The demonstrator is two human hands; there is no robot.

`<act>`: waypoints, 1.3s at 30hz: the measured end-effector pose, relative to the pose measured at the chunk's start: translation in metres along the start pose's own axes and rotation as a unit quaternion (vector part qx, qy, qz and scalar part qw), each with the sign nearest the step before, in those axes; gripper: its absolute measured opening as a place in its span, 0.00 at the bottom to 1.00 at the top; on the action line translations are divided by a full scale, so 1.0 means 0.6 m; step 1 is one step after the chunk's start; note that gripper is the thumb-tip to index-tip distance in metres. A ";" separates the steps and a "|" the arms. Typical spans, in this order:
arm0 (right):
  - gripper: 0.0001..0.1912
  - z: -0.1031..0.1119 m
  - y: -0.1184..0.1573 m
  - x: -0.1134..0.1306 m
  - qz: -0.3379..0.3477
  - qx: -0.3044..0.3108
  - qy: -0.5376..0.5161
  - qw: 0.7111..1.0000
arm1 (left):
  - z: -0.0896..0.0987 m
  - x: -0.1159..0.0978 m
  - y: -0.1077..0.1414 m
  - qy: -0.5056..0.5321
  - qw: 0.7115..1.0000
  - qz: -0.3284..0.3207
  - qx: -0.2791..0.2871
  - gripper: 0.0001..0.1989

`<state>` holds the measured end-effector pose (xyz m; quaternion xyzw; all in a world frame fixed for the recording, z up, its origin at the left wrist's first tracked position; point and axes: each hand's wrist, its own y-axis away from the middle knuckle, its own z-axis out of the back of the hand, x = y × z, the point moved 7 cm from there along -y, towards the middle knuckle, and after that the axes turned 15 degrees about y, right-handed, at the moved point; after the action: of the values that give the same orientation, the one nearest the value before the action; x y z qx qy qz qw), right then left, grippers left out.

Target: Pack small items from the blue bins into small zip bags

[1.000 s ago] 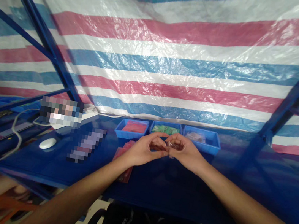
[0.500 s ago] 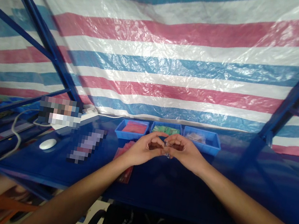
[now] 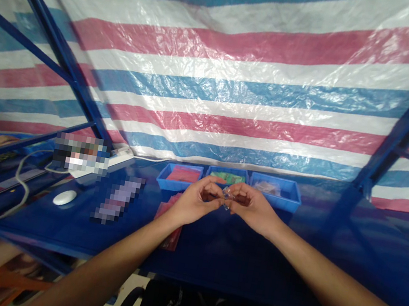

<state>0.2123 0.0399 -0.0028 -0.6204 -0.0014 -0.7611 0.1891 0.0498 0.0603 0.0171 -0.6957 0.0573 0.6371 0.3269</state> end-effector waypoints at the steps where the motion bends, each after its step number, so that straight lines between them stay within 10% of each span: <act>1: 0.18 0.000 0.001 0.001 0.002 0.000 0.002 1.000 | -0.001 0.001 0.001 0.000 1.000 0.002 0.007 0.24; 16: 0.15 0.021 0.002 0.012 0.046 -0.044 0.127 0.990 | -0.008 -0.017 0.006 -0.112 0.993 -0.030 0.007 0.23; 22: 0.08 0.097 0.020 0.085 0.193 -0.157 0.440 0.863 | 0.004 -0.036 0.005 -0.164 0.984 -0.069 -0.028 0.19; 27: 0.10 0.171 0.014 0.065 0.121 -0.181 0.596 0.773 | 0.009 -0.044 0.008 -0.191 0.978 -0.074 -0.036 0.17; 39: 0.29 0.182 0.009 0.023 -0.011 -0.111 0.672 0.732 | 0.002 -0.074 0.018 -0.291 0.953 -0.084 0.004 0.12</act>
<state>0.3150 0.0569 0.0342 0.0367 0.2043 -0.9763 0.0621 0.0355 0.0377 0.0542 -0.4815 -0.0962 0.7818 0.3843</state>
